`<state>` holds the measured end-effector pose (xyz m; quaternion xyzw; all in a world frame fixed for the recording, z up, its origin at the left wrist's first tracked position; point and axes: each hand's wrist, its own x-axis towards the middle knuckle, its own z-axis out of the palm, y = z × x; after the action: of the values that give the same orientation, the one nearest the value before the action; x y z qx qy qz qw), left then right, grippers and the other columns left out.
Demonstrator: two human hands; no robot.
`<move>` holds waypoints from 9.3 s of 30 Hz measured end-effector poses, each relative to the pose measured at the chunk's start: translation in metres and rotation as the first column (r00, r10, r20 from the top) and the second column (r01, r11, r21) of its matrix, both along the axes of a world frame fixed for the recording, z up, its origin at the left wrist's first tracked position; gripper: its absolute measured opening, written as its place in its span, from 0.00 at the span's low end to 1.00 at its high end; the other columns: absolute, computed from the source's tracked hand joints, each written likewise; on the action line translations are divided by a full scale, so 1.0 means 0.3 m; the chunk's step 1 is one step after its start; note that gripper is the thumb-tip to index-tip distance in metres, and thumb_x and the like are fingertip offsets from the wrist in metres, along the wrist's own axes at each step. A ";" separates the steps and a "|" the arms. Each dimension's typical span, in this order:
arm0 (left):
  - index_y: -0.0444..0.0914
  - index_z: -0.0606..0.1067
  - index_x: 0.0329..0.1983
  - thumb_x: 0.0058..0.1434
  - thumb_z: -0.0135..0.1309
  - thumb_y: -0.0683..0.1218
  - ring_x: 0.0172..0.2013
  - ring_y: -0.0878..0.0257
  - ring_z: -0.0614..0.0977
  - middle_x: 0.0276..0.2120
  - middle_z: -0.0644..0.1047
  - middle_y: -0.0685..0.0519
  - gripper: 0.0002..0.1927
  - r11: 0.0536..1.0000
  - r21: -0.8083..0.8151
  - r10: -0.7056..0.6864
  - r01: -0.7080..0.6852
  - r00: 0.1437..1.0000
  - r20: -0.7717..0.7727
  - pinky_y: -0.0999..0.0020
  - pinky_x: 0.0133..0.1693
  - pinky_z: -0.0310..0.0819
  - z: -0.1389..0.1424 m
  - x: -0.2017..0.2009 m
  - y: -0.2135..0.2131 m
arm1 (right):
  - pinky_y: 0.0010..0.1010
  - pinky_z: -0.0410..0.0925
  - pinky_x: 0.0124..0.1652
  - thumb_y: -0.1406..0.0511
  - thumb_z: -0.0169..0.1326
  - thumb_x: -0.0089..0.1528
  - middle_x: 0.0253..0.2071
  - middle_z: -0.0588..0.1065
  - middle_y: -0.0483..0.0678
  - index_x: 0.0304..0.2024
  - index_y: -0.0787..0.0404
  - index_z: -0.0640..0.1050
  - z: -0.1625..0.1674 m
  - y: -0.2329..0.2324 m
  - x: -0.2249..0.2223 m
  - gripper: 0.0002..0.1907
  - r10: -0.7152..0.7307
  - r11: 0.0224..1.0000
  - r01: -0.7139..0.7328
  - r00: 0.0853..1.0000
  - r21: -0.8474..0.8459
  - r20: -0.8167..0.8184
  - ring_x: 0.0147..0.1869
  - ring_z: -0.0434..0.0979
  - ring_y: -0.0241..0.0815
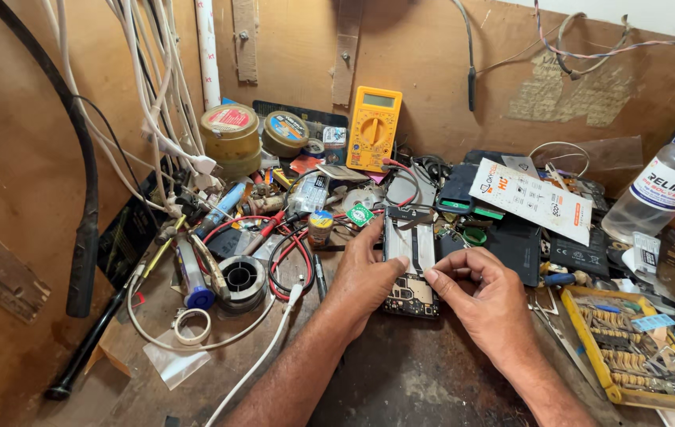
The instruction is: The person works on a disassembled smartphone at a cluttered repair bench, holding the phone frame and motherboard and using their fingers to detach, reposition, and press components and connectors. They turn the phone over and continue manipulating the internal parts throughout the clip.
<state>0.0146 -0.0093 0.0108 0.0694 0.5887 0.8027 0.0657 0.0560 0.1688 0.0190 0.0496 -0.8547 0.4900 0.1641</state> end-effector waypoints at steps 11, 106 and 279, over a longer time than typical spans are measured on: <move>0.28 0.70 0.60 0.58 0.55 0.36 0.36 0.65 0.83 0.39 0.82 0.47 0.25 0.994 0.100 -0.046 0.043 0.999 0.029 0.70 0.38 0.78 -0.052 -0.029 0.020 | 0.22 0.70 0.36 0.67 0.64 0.58 0.31 0.78 0.43 0.37 0.66 0.82 0.004 -0.010 -0.003 0.09 -0.009 0.996 0.019 0.994 -0.092 0.110 0.35 0.74 0.29; 0.31 0.73 0.48 0.43 0.62 0.37 0.39 0.62 0.83 0.40 0.81 0.48 0.27 0.994 -0.049 0.096 -0.093 0.994 0.049 0.67 0.42 0.78 0.009 0.023 0.077 | 0.22 0.72 0.36 0.71 0.61 0.60 0.33 0.78 0.46 0.41 0.69 0.79 -0.019 0.007 -0.002 0.08 0.060 0.950 -0.028 0.994 -0.310 0.094 0.35 0.77 0.32; 0.30 0.67 0.56 0.49 0.51 0.30 0.43 0.57 0.84 0.44 0.81 0.44 0.27 0.963 0.243 0.082 -0.113 0.987 0.136 0.64 0.44 0.79 -0.070 -0.010 0.030 | 0.43 0.62 0.57 0.66 0.50 0.62 0.57 0.76 0.53 0.58 0.64 0.69 0.084 -0.082 0.176 0.21 0.050 0.849 0.089 0.968 0.521 -0.247 0.60 0.72 0.54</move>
<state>0.0115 -0.0003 -0.0102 -0.0023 0.4804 0.8754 0.0535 0.1087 0.1442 0.0443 0.1457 -0.9289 0.2244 0.2562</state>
